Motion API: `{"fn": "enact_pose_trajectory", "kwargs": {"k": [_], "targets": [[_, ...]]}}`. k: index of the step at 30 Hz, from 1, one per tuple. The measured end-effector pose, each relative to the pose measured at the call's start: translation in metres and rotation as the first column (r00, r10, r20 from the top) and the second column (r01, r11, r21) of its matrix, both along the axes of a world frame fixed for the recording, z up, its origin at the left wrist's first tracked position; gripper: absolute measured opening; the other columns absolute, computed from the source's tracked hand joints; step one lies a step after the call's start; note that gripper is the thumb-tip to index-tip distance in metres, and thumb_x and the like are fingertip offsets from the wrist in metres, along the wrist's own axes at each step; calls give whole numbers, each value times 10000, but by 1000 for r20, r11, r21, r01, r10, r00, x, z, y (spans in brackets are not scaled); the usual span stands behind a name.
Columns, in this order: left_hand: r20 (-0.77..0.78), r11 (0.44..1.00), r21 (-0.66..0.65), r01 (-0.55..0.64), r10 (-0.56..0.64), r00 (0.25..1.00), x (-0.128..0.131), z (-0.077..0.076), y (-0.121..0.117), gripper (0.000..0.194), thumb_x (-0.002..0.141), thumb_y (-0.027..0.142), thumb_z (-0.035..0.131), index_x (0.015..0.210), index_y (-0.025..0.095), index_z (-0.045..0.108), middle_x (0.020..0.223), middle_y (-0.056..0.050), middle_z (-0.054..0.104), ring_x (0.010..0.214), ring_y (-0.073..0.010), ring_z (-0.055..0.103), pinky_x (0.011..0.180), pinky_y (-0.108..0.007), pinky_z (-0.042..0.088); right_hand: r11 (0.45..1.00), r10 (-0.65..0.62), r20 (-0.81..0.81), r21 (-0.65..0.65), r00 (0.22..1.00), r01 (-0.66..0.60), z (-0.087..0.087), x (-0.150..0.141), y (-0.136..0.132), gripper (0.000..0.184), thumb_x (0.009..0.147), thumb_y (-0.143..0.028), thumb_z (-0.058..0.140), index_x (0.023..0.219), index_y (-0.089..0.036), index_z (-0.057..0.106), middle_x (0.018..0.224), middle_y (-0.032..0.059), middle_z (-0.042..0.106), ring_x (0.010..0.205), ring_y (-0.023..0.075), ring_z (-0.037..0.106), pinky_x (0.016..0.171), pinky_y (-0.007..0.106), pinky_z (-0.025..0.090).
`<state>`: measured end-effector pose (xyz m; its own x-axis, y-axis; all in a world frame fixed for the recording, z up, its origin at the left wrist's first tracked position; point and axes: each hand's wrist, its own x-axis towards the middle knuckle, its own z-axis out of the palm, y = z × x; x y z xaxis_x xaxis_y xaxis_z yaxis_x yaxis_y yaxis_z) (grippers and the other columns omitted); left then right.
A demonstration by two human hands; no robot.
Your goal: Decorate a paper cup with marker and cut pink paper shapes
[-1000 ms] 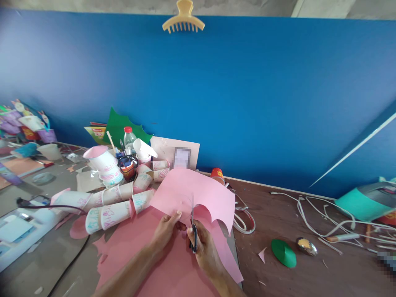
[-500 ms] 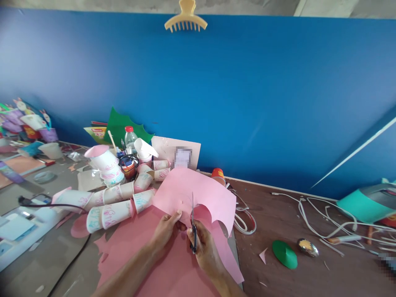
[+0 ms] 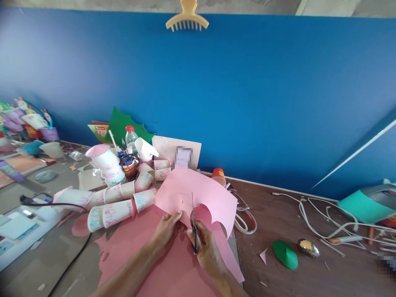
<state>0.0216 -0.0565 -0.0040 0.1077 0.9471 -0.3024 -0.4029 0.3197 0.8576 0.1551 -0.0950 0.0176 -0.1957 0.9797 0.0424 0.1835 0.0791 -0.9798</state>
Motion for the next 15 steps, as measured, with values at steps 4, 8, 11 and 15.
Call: {"fn": "enact_pose_trajectory", "kwargs": {"k": [4, 8, 11, 15], "targets": [[29, 1000, 26, -15, 14, 999, 1, -1, 0, 446, 677, 537, 684, 523, 125, 608, 483, -19, 556, 449, -106, 466, 457, -241, 334, 1000, -17, 9, -4, 1000, 17, 0, 1, 0, 419, 852, -611, 486, 741, -208, 505, 593, -41, 422, 536, 137, 384, 506, 266, 315], [18, 1000, 19, -17, 16, 1000, 1, -1, 1, 447, 673, 535, 690, 511, 126, 612, 468, -22, 557, 433, -104, 455, 445, -242, 313, 1000, -15, 6, -4, 1000, 15, -2, 2, 2, 408, 837, -615, 510, 757, -215, 508, 616, -45, 386, 551, 135, 352, 508, 266, 305], [-13, 999, 27, -25, 25, 1000, 0, -2, 1, 456, 693, 532, 675, 498, 125, 610, 458, -26, 561, 436, -102, 462, 465, -242, 322, 1000, -4, -9, 4, 1000, 4, -4, 2, 3, 406, 843, -604, 512, 788, -203, 522, 621, -49, 376, 548, 123, 330, 497, 255, 301], [-40, 999, 38, -20, 22, 999, -1, -6, 3, 474, 703, 542, 661, 491, 121, 613, 451, -33, 567, 430, -107, 474, 464, -240, 338, 1000, -6, -18, -1, 1000, 6, -4, 3, 3, 425, 837, -622, 503, 787, -200, 516, 611, -59, 327, 534, 113, 283, 471, 245, 284]]}}
